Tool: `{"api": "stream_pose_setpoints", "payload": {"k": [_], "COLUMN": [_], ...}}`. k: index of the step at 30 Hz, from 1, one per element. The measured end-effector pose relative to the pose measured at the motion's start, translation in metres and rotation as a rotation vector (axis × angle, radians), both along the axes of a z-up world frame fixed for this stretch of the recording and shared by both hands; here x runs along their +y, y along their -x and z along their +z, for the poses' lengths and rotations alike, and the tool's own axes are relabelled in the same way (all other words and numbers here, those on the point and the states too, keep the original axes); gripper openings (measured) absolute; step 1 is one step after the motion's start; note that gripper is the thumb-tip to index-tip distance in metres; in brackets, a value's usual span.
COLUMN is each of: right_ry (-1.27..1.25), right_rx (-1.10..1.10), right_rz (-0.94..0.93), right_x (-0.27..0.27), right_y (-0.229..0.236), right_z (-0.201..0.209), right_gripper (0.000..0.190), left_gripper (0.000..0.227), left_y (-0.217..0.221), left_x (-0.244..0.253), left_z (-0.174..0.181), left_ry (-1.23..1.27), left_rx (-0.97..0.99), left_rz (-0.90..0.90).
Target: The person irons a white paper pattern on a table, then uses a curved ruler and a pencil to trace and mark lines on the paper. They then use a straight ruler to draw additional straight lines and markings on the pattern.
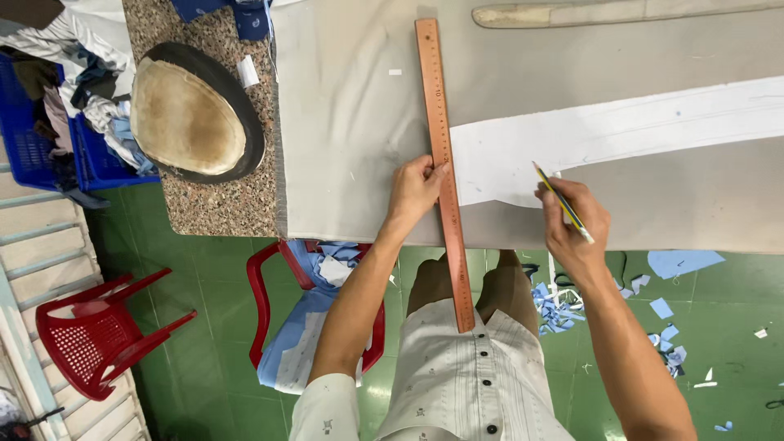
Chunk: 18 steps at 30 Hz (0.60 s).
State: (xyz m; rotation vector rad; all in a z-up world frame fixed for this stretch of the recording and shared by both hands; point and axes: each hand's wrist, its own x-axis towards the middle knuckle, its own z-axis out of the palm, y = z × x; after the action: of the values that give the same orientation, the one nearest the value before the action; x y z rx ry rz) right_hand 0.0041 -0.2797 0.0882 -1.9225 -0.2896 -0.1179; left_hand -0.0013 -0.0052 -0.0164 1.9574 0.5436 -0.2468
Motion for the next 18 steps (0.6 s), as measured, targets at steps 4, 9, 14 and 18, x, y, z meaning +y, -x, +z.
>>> {"api": "stream_pose_setpoints", "payload": {"k": [4, 9, 14, 18], "right_ry": [-0.021, -0.089, -0.121, -0.131], "right_rx": [0.014, 0.083, 0.156, 0.177], "right_rz": [0.054, 0.065, 0.073, 0.102], "right_x": [0.02, 0.035, 0.045, 0.059], "right_y": [-0.01, -0.018, -0.022, -0.029], "right_z": [-0.008, -0.02, -0.026, -0.017], "right_gripper": [0.013, 0.016, 0.019, 0.02], "left_gripper": [0.025, 0.027, 0.024, 0.027], "left_y": [0.0, -0.001, -0.003, -0.003], "left_x": [-0.001, -0.003, -0.006, -0.007], "left_z": [0.0, 0.0, 0.019, 0.021], "left_ry": [-0.013, -0.014, -0.014, -0.023], "left_rx": [-0.014, -0.01, -0.006, -0.015], "left_rz": [-0.008, -0.006, -0.01, -0.019]}}
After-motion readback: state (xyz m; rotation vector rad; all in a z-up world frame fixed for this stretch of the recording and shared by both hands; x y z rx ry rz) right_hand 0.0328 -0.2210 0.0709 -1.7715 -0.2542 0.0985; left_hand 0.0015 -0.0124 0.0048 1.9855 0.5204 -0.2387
